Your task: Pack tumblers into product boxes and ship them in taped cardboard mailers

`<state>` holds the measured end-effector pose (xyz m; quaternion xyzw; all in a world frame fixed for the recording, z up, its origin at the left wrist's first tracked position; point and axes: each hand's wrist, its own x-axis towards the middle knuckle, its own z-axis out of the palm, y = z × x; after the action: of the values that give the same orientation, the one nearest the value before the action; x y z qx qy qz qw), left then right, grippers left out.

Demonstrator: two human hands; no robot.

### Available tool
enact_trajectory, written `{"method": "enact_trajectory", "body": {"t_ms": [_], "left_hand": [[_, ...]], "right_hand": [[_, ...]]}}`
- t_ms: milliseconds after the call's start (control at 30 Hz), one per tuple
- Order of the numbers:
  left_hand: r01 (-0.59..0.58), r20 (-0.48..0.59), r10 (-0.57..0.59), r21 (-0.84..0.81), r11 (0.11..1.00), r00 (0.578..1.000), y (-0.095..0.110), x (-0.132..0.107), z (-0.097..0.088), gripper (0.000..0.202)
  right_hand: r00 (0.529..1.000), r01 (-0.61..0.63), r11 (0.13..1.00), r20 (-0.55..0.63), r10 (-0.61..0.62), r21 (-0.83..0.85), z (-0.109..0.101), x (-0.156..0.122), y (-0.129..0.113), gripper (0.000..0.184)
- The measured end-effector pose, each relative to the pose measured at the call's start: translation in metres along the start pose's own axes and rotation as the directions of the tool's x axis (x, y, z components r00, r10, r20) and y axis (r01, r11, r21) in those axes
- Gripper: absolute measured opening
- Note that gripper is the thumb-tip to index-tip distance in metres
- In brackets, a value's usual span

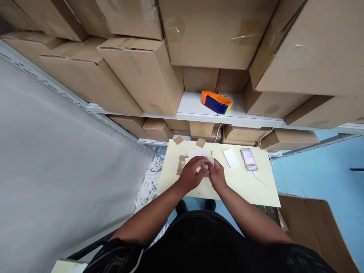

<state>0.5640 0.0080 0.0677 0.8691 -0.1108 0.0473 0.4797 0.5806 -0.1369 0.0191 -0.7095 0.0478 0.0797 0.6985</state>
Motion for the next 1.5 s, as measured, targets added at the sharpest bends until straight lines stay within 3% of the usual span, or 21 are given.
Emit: {"method": "enact_trajectory", "body": {"t_ms": [100,167,233,300,433,700,1167,1500], "left_hand": [[0.18,-0.1,-0.177,0.018,0.984,0.979,-0.021,-0.015,-0.015,0.022],[0.381,-0.122,-0.387,-0.074,0.922,0.914,-0.037,-0.021,-0.024,0.022],[0.513,-0.016,-0.528,-0.212,0.832,0.849,-0.048,-0.025,-0.031,0.024],[0.554,0.13,-0.546,-0.348,0.757,0.828,-0.05,-0.032,-0.037,0.026],[0.505,0.256,-0.443,-0.557,0.659,0.859,-0.031,-0.05,-0.05,0.03],[0.37,0.16,-0.38,-0.725,0.581,0.911,0.009,-0.067,-0.072,0.026],[0.365,0.15,-0.415,-0.782,0.506,0.897,0.012,-0.082,-0.079,0.025],[0.379,0.137,-0.432,-0.746,0.547,0.892,0.015,-0.083,-0.08,0.019]], "right_hand": [[0.981,-0.169,0.977,-0.076,0.179,0.128,0.001,-0.009,0.006,0.043],[0.965,-0.221,0.956,-0.1,0.244,0.193,0.001,-0.016,0.007,0.044],[0.957,-0.237,0.941,-0.11,0.27,0.243,-0.001,-0.024,0.004,0.041],[0.952,-0.244,0.924,-0.111,0.286,0.294,-0.003,-0.032,-0.003,0.038],[0.95,-0.253,0.91,-0.095,0.298,0.328,-0.005,-0.047,-0.022,0.036],[0.965,-0.235,0.918,-0.036,0.26,0.32,0.005,-0.063,-0.048,0.03],[0.974,-0.223,0.939,0.018,0.226,0.26,0.006,-0.072,-0.054,0.027],[0.97,-0.239,0.939,0.026,0.24,0.247,0.003,-0.074,-0.043,0.026]]}}
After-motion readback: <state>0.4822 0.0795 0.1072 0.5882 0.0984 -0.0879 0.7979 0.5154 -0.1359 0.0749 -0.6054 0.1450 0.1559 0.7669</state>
